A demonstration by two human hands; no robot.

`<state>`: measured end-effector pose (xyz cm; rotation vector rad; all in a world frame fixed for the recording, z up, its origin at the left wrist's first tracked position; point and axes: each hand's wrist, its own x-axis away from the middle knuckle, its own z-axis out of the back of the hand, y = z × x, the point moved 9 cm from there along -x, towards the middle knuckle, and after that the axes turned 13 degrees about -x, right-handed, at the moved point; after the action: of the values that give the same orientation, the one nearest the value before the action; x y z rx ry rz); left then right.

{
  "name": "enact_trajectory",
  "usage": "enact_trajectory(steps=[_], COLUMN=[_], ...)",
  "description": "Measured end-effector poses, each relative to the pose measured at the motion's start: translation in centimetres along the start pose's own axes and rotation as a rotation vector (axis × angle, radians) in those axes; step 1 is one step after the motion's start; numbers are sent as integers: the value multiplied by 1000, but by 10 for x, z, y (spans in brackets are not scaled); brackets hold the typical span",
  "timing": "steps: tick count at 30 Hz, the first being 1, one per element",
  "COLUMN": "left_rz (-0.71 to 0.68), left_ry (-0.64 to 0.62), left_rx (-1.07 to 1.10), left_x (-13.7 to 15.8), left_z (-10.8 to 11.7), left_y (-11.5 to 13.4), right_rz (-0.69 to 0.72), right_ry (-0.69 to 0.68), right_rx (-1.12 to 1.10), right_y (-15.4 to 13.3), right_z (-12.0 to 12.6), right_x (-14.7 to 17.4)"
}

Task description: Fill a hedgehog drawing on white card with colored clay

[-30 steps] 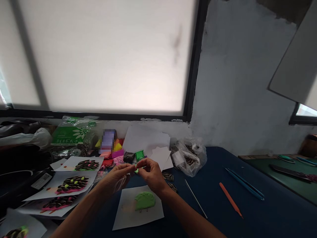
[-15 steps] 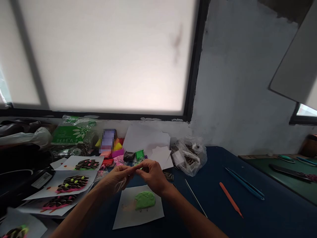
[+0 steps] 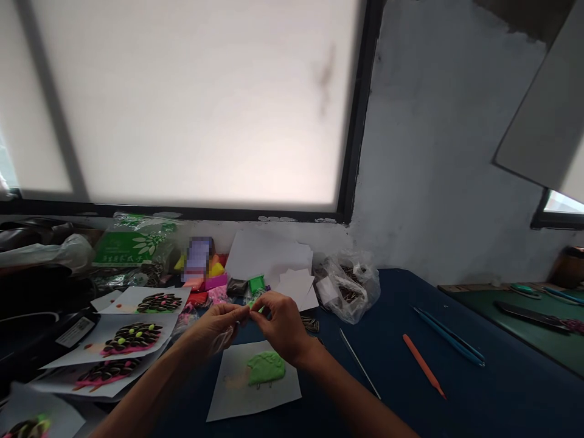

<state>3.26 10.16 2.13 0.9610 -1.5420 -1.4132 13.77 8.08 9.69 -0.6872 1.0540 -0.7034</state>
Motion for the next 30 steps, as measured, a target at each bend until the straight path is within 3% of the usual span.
enact_trajectory(steps=[8, 13, 24, 30], left_rz=[3, -8, -2, 2], left_ry=[39, -12, 40, 9], left_rx=[37, 4, -29, -39], left_x=[-2, -3, -6, -4], left_z=[6, 1, 5, 0], left_y=[0, -4, -10, -6], right_rz=[-43, 5, 79, 93], right_ry=[0, -42, -114, -107], right_rx=[8, 117, 299, 358], right_y=[9, 0, -7, -7], right_z=[1, -4, -10, -10], right_x=[1, 2, 4, 4])
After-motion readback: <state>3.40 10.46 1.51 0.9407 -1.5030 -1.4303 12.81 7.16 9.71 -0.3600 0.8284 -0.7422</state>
